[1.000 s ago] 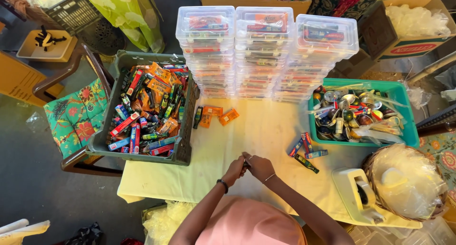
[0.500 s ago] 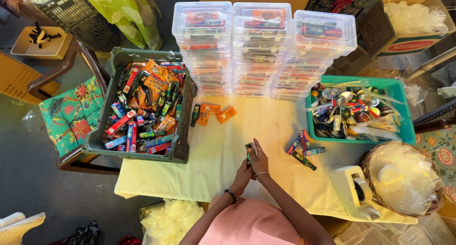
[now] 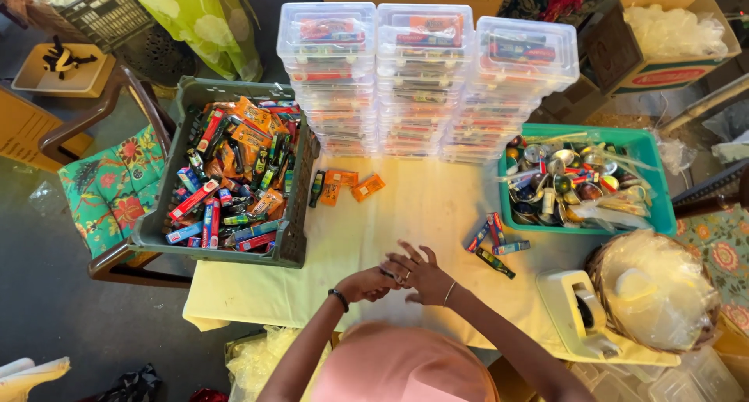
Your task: The person arranges small snack packets on a table, then picks up a plastic bag and places the snacks inside. The person handles the packets and bag by hand, organizing them on the table before packing them into the bag.
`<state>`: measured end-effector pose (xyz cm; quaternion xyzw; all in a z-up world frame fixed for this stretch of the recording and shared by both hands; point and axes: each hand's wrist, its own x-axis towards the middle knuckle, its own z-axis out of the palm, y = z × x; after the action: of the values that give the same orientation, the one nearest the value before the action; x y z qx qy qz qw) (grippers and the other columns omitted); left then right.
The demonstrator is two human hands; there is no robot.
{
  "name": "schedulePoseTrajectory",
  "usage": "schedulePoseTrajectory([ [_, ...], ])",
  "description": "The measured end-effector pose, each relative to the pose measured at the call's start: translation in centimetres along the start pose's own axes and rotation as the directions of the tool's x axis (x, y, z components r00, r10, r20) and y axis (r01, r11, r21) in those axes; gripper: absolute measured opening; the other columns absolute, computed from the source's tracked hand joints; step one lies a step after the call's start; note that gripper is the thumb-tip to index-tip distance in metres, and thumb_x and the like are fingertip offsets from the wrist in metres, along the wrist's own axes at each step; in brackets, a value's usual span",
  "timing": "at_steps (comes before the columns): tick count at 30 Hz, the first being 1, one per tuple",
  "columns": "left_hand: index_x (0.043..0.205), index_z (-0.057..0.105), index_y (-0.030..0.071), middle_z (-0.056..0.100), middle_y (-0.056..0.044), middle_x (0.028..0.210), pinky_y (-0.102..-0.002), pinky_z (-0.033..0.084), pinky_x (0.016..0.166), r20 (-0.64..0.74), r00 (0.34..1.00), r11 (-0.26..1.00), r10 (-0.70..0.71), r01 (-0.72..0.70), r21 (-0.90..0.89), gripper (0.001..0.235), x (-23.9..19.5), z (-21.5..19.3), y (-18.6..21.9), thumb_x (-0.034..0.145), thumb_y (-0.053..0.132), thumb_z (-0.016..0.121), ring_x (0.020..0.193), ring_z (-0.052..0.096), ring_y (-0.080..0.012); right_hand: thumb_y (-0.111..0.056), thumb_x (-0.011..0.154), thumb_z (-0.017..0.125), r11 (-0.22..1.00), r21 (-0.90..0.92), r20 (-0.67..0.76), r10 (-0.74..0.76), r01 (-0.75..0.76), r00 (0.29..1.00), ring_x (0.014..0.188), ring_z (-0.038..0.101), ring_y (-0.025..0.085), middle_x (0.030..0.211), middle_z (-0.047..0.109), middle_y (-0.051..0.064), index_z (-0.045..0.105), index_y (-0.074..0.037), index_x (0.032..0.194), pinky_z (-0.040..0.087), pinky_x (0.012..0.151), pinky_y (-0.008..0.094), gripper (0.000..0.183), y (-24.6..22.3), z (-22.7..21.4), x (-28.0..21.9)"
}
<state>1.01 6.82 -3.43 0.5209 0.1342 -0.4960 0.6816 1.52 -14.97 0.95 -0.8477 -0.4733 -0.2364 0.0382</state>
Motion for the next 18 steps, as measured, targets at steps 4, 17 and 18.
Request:
schedulePoseTrajectory([
  [4,0.074,0.058,0.011,0.045,0.004,0.057,-0.028,0.029,0.045,0.04,0.995,0.832,-0.086,0.05,0.552,0.024,2.2,0.1,-0.9,0.085,0.019,0.078,0.05,0.039,-0.0106,-0.033,0.095,0.067,0.944,0.231,0.345,0.147,-0.236,0.927,0.112,0.064,0.026,0.105,0.07,0.01,0.063,-0.011,0.115,0.037,0.104,0.049,0.031,-3.0,3.1,-2.7],
  [17,0.086,0.063,0.009,0.067,-0.01,0.074,-0.042,0.051,0.053,0.129,0.829,-0.119,0.545,-0.076,0.99,0.009,1.5,3.5,-6.6,0.092,0.015,0.069,0.066,0.068,-0.0297,-0.031,0.096,0.076,-0.404,0.171,0.859,-0.385,-0.899,0.337,0.041,0.037,0.006,0.053,0.047,-0.004,0.056,-0.014,0.063,0.025,0.037,0.024,0.042,-3.7,6.3,-6.6],
  [18,0.086,0.063,0.009,0.067,-0.01,0.074,-0.042,0.051,0.053,0.128,0.829,-0.12,0.545,-0.074,0.99,0.009,2.1,2.9,-6.7,0.092,0.015,0.069,0.066,0.068,-0.0297,-0.031,0.096,0.076,-0.405,0.173,0.859,-0.385,-0.898,0.339,0.041,0.037,0.006,0.053,0.047,-0.004,0.056,-0.014,0.063,0.025,0.037,0.024,0.042,-4.0,6.3,-6.9],
])
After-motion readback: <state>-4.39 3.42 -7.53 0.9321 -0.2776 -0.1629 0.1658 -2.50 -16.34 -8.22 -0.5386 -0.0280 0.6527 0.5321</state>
